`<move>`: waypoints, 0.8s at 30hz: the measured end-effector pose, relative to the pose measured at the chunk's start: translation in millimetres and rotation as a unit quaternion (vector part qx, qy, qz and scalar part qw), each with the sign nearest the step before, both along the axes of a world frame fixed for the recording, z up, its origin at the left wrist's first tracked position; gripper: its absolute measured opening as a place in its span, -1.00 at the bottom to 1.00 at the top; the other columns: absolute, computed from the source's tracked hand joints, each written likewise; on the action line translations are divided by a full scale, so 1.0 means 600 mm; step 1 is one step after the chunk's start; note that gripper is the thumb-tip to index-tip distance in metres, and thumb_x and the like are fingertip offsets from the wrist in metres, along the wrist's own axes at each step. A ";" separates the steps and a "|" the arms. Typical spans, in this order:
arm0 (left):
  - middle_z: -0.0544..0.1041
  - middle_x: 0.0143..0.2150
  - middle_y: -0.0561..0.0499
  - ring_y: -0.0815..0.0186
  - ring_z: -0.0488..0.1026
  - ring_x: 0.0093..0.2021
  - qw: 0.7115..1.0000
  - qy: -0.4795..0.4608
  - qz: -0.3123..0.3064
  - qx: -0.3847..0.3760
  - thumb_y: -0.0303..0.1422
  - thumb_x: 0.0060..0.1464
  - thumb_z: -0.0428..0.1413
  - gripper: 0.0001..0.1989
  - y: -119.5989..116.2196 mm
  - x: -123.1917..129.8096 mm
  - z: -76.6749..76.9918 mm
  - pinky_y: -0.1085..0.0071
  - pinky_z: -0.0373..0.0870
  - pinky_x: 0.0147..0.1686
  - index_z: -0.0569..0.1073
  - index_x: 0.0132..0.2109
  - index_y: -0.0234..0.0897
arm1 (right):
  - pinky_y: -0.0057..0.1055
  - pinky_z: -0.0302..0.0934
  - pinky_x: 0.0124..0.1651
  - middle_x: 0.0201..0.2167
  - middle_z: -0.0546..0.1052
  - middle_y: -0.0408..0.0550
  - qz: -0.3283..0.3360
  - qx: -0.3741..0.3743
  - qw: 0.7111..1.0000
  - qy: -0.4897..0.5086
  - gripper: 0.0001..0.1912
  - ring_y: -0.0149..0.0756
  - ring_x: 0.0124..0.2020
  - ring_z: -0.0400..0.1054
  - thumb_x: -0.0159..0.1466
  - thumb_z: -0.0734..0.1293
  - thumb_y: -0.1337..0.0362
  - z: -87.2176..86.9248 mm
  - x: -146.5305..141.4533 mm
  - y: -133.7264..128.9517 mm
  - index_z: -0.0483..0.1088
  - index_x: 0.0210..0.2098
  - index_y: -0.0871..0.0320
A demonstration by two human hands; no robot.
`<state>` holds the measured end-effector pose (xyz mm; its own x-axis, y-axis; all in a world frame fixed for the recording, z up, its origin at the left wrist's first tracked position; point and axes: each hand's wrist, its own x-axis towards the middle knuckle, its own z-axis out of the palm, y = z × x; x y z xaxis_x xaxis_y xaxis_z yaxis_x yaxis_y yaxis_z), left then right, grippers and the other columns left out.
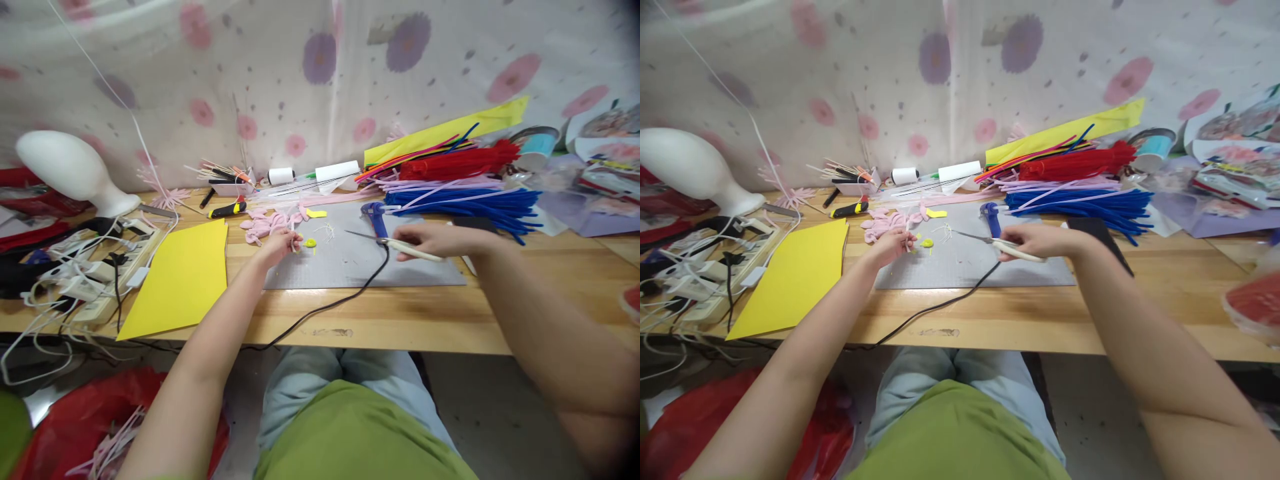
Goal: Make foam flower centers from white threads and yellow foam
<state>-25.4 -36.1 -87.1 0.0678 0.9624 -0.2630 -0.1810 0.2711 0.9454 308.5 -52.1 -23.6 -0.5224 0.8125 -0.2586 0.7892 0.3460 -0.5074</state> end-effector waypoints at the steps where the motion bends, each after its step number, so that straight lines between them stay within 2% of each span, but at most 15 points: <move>1: 0.41 -0.52 0.01 0.56 0.24 -0.64 1.000 0.007 0.009 0.001 -0.59 0.01 0.01 -0.85 0.000 -0.010 0.000 0.56 0.23 -0.56 0.26 -0.49 -0.37 | -0.46 0.09 -0.39 -0.38 0.43 -0.09 0.040 -0.015 0.999 0.013 -0.54 -0.36 -0.38 0.26 0.02 0.33 -0.10 -0.005 -0.029 0.004 0.38 -0.29 0.14; 3: 0.38 -0.54 0.03 0.59 0.16 -0.67 0.999 0.028 0.029 -0.002 -0.58 0.03 -0.01 -0.85 -0.002 -0.032 0.001 0.61 0.11 -0.63 0.24 -0.48 -0.36 | -0.46 0.08 -0.41 -0.38 0.44 -0.09 0.050 -0.007 0.999 0.015 -0.47 -0.34 -0.40 0.26 0.01 0.31 -0.16 -0.017 -0.082 0.012 0.35 -0.26 0.15; 6: 0.27 -0.61 0.11 0.60 0.03 -0.71 0.998 0.055 0.031 -0.009 -0.54 0.05 -0.02 -0.83 -0.014 -0.061 0.006 0.64 -0.10 -0.71 0.19 -0.48 -0.32 | -0.47 0.11 -0.36 -0.29 0.46 -0.06 0.062 0.025 0.996 0.065 -0.45 -0.31 -0.33 0.30 -0.01 0.33 -0.13 -0.036 -0.145 0.023 0.31 -0.21 0.16; 11: 0.19 -0.62 0.16 0.58 0.02 -0.68 0.998 0.055 0.018 0.018 -0.46 0.06 0.02 -0.83 -0.038 -0.059 0.013 0.66 -0.10 -0.69 0.19 -0.45 -0.30 | -0.46 0.12 -0.30 -0.22 0.46 -0.02 0.044 0.061 0.994 0.084 -0.45 -0.29 -0.27 0.31 0.00 0.34 -0.10 -0.062 -0.204 0.042 0.30 -0.18 0.17; 16: 0.17 -0.60 0.16 0.59 -0.01 -0.66 0.998 0.034 0.004 0.056 -0.41 0.05 0.05 -0.78 -0.044 -0.028 0.006 0.65 -0.09 -0.66 0.18 -0.48 -0.31 | -0.46 0.13 -0.30 -0.21 0.47 -0.02 0.060 0.045 0.994 0.084 -0.42 -0.26 -0.25 0.33 0.02 0.29 -0.16 -0.072 -0.214 0.054 0.31 -0.16 0.16; 24: 0.09 -0.62 0.17 0.57 -0.01 -0.65 0.994 0.027 0.001 0.102 -0.26 0.06 0.07 -0.79 -0.029 0.005 -0.002 0.60 -0.10 -0.64 0.36 -0.37 -0.35 | -0.44 0.10 -0.34 -0.29 0.47 -0.04 0.066 0.028 0.996 0.060 -0.36 -0.27 -0.32 0.30 0.01 0.21 -0.27 -0.086 -0.196 0.069 0.31 -0.23 0.17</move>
